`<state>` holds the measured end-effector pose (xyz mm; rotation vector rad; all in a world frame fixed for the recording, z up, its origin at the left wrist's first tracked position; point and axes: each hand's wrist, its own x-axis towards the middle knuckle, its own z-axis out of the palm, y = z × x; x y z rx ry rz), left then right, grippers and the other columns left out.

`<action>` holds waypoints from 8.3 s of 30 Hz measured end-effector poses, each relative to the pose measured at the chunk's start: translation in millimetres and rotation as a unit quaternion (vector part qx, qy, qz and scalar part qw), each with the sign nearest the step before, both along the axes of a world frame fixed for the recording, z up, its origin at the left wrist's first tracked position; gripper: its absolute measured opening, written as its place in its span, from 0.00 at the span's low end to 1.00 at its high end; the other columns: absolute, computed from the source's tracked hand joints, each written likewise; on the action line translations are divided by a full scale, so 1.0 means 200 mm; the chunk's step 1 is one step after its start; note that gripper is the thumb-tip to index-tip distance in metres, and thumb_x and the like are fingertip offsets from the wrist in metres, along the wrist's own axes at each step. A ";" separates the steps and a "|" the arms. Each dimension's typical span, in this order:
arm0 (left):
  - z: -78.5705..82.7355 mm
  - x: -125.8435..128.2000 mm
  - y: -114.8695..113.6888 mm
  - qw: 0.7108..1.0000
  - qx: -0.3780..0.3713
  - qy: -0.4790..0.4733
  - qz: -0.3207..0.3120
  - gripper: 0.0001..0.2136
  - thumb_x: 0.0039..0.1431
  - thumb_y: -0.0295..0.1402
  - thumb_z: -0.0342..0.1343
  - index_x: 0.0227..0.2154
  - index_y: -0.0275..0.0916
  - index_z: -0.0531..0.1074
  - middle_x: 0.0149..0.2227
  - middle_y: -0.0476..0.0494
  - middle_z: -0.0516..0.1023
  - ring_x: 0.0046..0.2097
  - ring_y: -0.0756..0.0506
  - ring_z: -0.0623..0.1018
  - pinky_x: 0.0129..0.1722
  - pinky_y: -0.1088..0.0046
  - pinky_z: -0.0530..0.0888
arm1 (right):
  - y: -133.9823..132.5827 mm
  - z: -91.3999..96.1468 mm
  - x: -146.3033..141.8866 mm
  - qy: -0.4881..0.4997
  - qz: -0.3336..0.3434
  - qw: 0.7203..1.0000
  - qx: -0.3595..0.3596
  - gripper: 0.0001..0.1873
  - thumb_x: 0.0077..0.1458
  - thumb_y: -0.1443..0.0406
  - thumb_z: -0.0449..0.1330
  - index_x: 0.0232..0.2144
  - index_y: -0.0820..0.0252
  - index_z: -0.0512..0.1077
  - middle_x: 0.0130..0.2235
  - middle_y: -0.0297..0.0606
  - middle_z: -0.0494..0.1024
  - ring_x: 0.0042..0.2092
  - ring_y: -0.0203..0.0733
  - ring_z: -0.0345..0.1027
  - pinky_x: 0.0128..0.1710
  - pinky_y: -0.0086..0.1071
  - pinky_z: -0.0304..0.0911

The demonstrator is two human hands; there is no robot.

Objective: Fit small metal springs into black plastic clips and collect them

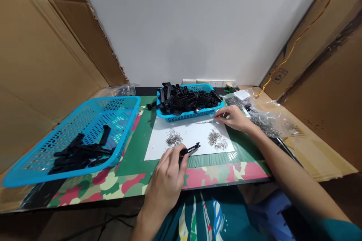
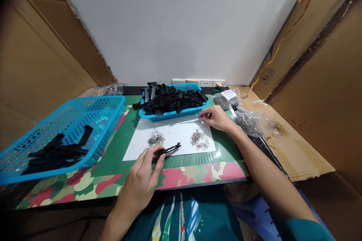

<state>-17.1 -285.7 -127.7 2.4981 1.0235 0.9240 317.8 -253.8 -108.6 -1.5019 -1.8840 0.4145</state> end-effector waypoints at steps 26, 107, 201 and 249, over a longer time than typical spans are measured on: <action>0.01 0.00 -0.01 0.999 -0.028 -0.004 -0.024 0.15 0.75 0.31 0.49 0.58 0.48 0.75 0.55 0.41 0.76 0.54 0.41 0.80 0.50 0.66 0.76 | -0.10 0.12 -0.10 0.093 0.121 0.984 -0.097 0.10 0.70 0.63 0.57 0.35 0.59 0.71 0.35 0.37 0.77 0.35 0.39 0.68 0.36 0.33 0.64; 0.01 0.03 0.00 0.984 -0.164 -0.059 0.030 0.10 0.63 0.30 0.68 0.47 0.44 0.84 0.45 0.47 0.88 0.47 0.41 0.83 0.50 0.64 0.77 | -0.15 0.06 -0.52 -0.030 0.024 0.996 -0.082 0.06 0.60 0.69 0.65 0.30 0.60 0.80 0.32 0.38 0.83 0.35 0.42 0.73 0.36 0.34 0.61; -0.02 0.03 0.01 0.979 -0.198 -0.045 0.033 0.09 0.67 0.31 0.64 0.46 0.49 0.85 0.47 0.50 0.87 0.50 0.40 0.83 0.54 0.64 0.77 | -0.12 0.01 -0.52 0.226 0.047 0.969 -0.093 0.16 0.62 0.52 0.66 0.32 0.59 0.75 0.34 0.39 0.78 0.36 0.45 0.80 0.41 0.40 0.81; 0.61 0.60 1.26 0.981 -0.043 0.169 0.088 0.18 0.70 0.39 0.60 0.58 0.38 0.73 0.58 0.37 0.76 0.54 0.39 0.80 0.52 0.54 0.80 | -0.09 0.06 -0.43 -0.204 -0.040 0.971 0.115 0.11 0.71 0.68 0.56 0.39 0.56 0.78 0.35 0.37 0.82 0.36 0.42 0.74 0.37 0.33 0.54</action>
